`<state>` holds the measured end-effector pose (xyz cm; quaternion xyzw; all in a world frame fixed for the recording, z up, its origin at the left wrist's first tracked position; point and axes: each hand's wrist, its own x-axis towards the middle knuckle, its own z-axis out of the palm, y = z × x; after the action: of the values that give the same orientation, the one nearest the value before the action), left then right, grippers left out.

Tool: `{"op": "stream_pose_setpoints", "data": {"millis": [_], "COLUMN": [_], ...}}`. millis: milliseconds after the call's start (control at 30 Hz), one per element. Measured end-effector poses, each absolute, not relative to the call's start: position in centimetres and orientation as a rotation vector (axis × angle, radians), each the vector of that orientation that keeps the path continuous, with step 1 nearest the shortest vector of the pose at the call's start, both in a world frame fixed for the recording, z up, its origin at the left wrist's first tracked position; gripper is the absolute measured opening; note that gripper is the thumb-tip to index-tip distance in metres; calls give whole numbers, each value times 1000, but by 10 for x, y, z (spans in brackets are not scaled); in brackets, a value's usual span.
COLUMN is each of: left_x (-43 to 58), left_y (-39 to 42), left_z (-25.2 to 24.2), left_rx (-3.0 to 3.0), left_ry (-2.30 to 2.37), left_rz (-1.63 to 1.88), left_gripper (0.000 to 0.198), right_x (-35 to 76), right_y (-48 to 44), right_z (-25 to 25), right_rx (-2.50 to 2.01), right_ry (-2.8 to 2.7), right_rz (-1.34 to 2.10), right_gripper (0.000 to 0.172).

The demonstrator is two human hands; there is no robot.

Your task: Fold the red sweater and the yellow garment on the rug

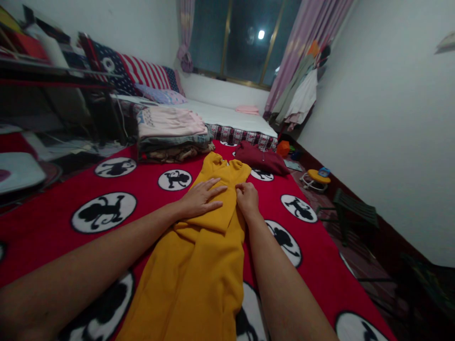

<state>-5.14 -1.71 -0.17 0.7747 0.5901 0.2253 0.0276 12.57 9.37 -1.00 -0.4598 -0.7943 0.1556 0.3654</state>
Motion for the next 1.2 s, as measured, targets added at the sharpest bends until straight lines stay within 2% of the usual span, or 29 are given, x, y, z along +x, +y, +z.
{"op": "stream_pose_setpoints", "data": {"millis": [333, 1200], "left_x": [-53, -53], "left_y": [-16, -15], "left_z": [-4, -4], "left_rx": [2411, 2377], "left_ry": [1830, 1800], "left_rz": [726, 787], "left_gripper": [61, 60], "right_x": [130, 128], "right_y": [94, 92], "right_z": [-13, -13], "right_rx": [-1129, -1120], "right_ry": [-1931, -1922], "right_rz": [536, 531], "right_gripper": [19, 21]}}
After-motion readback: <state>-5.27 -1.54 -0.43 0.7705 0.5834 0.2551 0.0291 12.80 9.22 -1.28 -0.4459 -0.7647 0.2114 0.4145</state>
